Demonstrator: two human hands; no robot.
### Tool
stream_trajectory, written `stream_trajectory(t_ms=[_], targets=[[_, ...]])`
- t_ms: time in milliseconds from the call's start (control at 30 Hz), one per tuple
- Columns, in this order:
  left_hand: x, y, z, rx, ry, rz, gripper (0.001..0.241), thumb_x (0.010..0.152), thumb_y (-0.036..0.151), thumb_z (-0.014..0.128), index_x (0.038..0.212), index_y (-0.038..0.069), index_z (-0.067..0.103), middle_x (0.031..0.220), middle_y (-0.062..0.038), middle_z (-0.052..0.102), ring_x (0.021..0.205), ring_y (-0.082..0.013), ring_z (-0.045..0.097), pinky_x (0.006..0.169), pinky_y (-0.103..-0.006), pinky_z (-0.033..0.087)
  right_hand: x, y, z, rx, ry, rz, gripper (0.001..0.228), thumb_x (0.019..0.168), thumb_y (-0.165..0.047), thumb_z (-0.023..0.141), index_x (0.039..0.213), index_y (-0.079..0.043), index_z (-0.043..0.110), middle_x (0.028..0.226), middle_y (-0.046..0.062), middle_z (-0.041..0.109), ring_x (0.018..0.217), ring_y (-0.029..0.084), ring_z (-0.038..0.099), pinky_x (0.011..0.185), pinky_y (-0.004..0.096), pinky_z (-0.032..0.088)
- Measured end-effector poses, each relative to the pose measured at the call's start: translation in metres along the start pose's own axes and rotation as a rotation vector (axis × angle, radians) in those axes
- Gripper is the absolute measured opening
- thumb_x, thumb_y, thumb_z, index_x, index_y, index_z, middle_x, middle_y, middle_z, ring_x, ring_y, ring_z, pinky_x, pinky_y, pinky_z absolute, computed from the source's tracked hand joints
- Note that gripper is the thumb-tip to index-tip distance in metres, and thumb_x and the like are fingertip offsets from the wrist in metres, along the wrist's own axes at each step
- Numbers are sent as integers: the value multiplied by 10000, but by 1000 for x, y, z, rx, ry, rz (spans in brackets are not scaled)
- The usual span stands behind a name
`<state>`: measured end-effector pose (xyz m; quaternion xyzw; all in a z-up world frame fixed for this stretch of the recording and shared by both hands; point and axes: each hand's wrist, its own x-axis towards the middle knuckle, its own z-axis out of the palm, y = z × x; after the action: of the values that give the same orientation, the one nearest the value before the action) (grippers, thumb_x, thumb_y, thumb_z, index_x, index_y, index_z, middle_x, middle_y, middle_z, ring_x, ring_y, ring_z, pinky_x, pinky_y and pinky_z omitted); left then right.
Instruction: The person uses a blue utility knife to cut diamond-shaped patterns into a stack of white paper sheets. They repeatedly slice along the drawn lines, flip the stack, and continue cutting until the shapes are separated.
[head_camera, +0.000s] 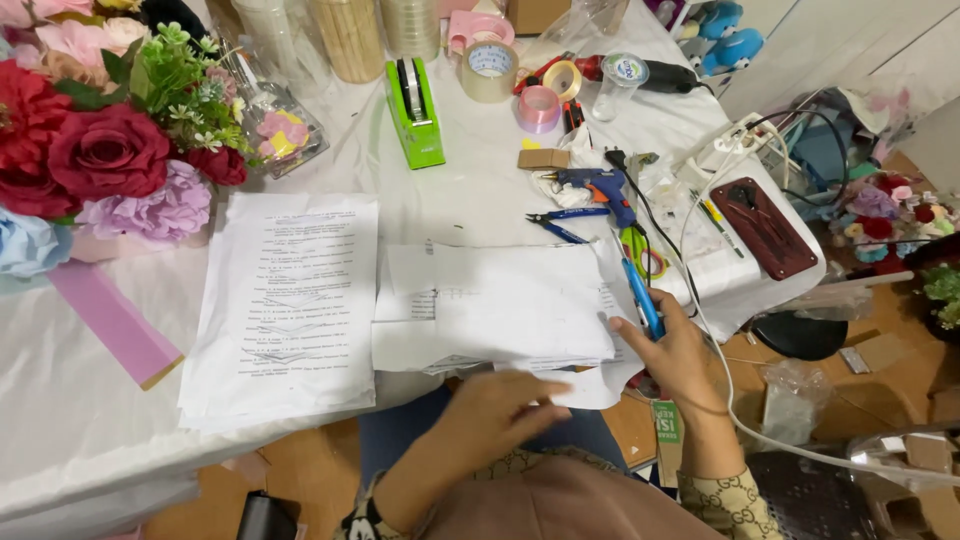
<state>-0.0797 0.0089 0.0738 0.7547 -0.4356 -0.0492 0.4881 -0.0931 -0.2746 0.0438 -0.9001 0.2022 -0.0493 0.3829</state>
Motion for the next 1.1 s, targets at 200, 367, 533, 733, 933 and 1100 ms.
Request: stream_trajectory(t_ms=[200,367,533,733,933,1100], targets=[[-20,-96,-11,700,141,-205,622,895,572,632,1436,272,570,1440,-160,544,1333,-448,488,1053,-655,370,12,14,9,192,-13,-50,532,793,-137,844,1285,-103,644,769,100,651,645,206,541,583,308,433],[-30,-83,26,834,221,-204,686,867,650,607,1442,278,567,1433,-186,529,1256,-432,535,948,-545,469,57,16,-3,42,62,-113,496,844,-199,824,1299,-109,649,986,186,724,881,337,637,729,426,504],[-31,-46,35,717,147,-182,722,862,733,564,1299,172,687,1304,-229,626,1122,-444,617,884,-543,504,51,-47,-26,-235,325,-451,380,975,-122,762,1328,-25,660,1107,231,700,1020,433,674,835,480,552],[-6,-59,-1,650,301,-79,360,979,390,627,1249,163,703,1275,-134,674,1146,-340,646,980,-464,479,14,-62,-13,-85,117,-776,359,917,-136,759,1276,-130,732,1130,117,721,1054,339,687,898,417,550],[2,-86,-6,594,291,-197,688,866,451,753,1364,2,601,1318,-251,625,1185,-401,632,1011,-476,494,-12,-73,-12,-195,-140,-712,312,916,-177,714,1224,-161,765,1074,148,742,953,324,710,778,396,585],[-3,-82,0,700,206,-289,560,991,468,597,1349,38,624,1346,-222,627,1208,-369,634,1031,-502,487,-22,-68,-14,-225,-200,-759,265,900,-155,727,1158,-159,786,1036,153,751,928,338,713,746,391,590]])
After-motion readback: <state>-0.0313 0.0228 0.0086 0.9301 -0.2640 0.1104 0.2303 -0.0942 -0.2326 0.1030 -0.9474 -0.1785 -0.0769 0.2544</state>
